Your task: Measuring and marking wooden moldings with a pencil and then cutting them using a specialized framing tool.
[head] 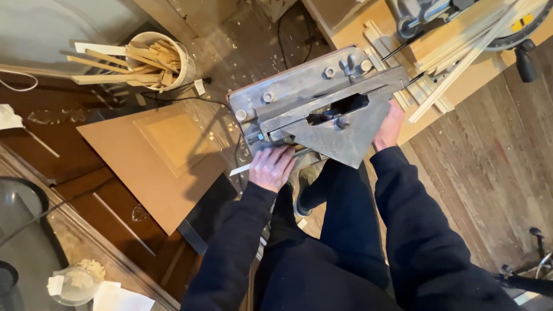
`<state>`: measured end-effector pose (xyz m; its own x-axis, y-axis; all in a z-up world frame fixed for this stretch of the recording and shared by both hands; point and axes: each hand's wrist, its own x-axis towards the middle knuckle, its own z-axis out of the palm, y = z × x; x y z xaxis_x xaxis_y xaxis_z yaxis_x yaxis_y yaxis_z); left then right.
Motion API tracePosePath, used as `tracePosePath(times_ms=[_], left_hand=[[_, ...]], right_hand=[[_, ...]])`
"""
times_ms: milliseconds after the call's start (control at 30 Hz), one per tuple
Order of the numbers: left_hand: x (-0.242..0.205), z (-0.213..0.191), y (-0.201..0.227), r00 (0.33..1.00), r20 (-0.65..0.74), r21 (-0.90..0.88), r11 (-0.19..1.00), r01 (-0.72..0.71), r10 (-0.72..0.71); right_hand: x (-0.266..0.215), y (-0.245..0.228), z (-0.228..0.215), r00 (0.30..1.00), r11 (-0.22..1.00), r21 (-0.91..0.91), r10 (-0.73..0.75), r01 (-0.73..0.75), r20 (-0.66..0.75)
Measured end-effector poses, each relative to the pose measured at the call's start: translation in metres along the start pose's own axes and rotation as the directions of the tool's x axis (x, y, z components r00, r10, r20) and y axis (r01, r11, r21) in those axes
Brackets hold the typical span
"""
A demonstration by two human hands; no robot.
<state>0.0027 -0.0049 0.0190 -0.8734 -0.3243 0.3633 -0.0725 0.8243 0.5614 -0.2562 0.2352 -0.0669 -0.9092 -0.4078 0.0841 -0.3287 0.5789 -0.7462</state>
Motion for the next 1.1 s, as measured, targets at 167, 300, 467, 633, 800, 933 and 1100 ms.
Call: tracePosePath(times_ms=[167, 300, 467, 633, 800, 933, 1100], left_hand=[[-0.001, 0.0, 0.0, 1.0, -0.019, -0.009, 1.0, -0.018, 0.018], [-0.005, -0.001, 0.002, 1.0, -0.005, -0.021, 1.0, 0.002, -0.002], [-0.006, 0.0, 0.001, 1.0, 0.03, -0.017, 1.0, -0.008, 0.008], [-0.004, -0.001, 0.001, 1.0, 0.029, -0.009, 1.0, -0.003, 0.003], [-0.005, -0.002, 0.0, 1.0, 0.021, 0.0, 1.0, 0.01, -0.01], [-0.003, 0.002, 0.001, 0.999, 0.024, -0.017, 0.999, 0.034, -0.034], [-0.011, -0.001, 0.005, 1.0, -0.025, -0.048, 0.999, 0.012, -0.013]], right_hand=[[-0.007, 0.02, 0.005, 0.957, 0.878, 0.429, 0.275, -0.214, -0.086], [-0.015, 0.026, 0.003, 0.996, 0.999, 0.05, -0.004, 0.009, -0.088], [-0.026, 0.1, 0.02, 0.946, 0.704, 0.667, 0.324, -0.244, 0.004], [-0.031, 0.136, 0.023, 0.96, 0.854, 0.486, 0.265, -0.189, -0.093], [-0.019, 0.054, 0.01, 0.989, 0.978, -0.206, -0.066, 0.038, -0.129], [-0.008, 0.009, 0.0, 0.993, 0.969, -0.242, 0.014, -0.042, -0.114], [-0.013, 0.004, -0.002, 0.988, 0.974, -0.188, 0.104, -0.124, -0.111]])
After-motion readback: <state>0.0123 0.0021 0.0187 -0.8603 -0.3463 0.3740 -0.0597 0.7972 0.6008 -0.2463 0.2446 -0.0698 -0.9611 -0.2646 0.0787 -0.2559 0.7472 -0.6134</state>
